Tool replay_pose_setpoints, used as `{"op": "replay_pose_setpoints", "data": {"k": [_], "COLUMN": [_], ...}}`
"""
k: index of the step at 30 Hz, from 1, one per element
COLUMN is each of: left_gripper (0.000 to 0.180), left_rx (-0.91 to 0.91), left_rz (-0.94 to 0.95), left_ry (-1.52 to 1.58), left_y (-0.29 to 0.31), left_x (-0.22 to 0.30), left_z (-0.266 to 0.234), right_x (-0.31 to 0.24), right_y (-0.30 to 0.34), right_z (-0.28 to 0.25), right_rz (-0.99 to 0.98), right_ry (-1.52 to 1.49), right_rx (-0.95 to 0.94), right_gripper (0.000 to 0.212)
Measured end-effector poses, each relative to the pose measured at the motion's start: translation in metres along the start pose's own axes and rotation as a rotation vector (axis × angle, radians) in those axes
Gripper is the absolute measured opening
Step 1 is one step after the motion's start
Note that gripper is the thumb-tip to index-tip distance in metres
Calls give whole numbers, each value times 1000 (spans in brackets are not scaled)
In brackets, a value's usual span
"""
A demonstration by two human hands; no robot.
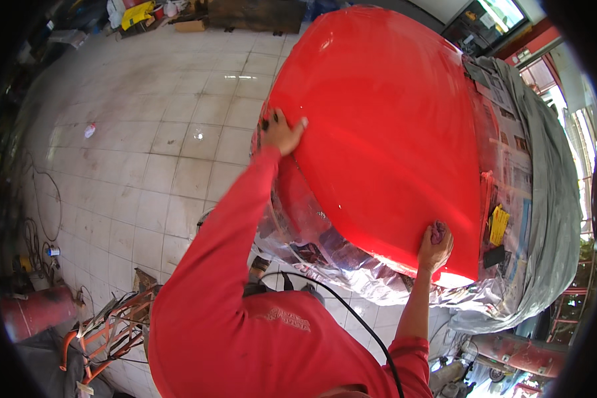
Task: The person uses a sanding block and a cloth to rub and wipe the surface of a red car hood. They repeatedly dip the sanding block into a bucket of water and continue polishing the hood in a workshop setting.
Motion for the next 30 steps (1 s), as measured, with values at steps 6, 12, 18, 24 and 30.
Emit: {"op": "replay_pose_setpoints", "data": {"k": [6, 12, 18, 24, 30], "left_gripper": [122, 116, 114, 116, 116], "left_rx": [0, -11, 1, -92, 99], "left_rz": [241, 237, 50, 359, 78], "left_ry": [-115, -103, 30, -42, 13], "left_y": [100, 62, -39, 63, -59], "left_x": [37, 20, 1, 33, 2], "left_z": [23, 13, 6, 33, 12], "right_x": [5, 16, 4, 18, -1], "right_y": [6, 8, 2, 6, -5], "right_z": [-13, -4, -1, -9, 2], "right_rz": [30, 45, -6, 35, 1], "right_ry": [48, 59, 50, 100, -6], "right_rx": [18, 2, 9, 32, 24], "right_gripper": [51, 51, 52, 52, 50]}}
Point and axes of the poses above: each hand's wrist, its own y-axis away from the middle knuckle, its own z-axis out of the palm, x = y × z, the point moved 9 cm from there along -y, towards the middle knuckle, and after that the axes turned 12 degrees about x, right-handed, at the moved point
